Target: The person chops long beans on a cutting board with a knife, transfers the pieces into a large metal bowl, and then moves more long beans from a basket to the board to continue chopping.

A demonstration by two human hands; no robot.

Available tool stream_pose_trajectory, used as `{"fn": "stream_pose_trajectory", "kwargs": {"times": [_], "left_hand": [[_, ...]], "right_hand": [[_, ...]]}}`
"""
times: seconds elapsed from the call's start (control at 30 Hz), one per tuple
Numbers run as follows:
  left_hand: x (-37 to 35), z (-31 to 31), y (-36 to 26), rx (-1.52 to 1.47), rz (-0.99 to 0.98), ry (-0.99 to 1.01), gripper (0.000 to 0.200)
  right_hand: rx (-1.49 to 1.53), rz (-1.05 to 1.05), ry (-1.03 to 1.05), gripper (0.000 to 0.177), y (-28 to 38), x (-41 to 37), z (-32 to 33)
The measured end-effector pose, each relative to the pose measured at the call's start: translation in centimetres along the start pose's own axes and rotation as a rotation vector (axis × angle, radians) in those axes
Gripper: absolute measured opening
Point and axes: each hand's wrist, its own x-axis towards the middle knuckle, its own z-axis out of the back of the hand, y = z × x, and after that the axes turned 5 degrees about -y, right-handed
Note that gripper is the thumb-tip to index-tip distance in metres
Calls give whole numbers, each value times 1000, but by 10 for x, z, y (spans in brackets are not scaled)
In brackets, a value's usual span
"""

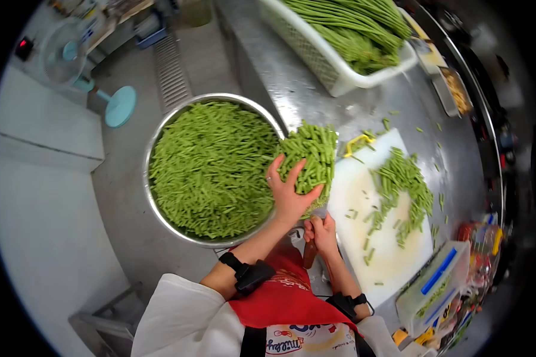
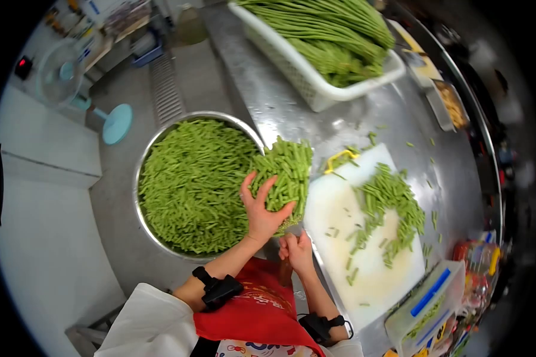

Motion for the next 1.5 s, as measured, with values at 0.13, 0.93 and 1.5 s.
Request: {"fn": "stream_pose_trajectory", "kwargs": {"times": [0.13,0.93,1.5], "left_hand": [[6,56,71,56,169,-100,65],[199,151,338,853,183,493,21],[181,206,330,177,412,272,21]], "right_hand": [[-148,30,175,5,-31,27,-51],[-724,235,-43,5,20,3,-61],[-690,226,-14,8,14,6,-60]]}}
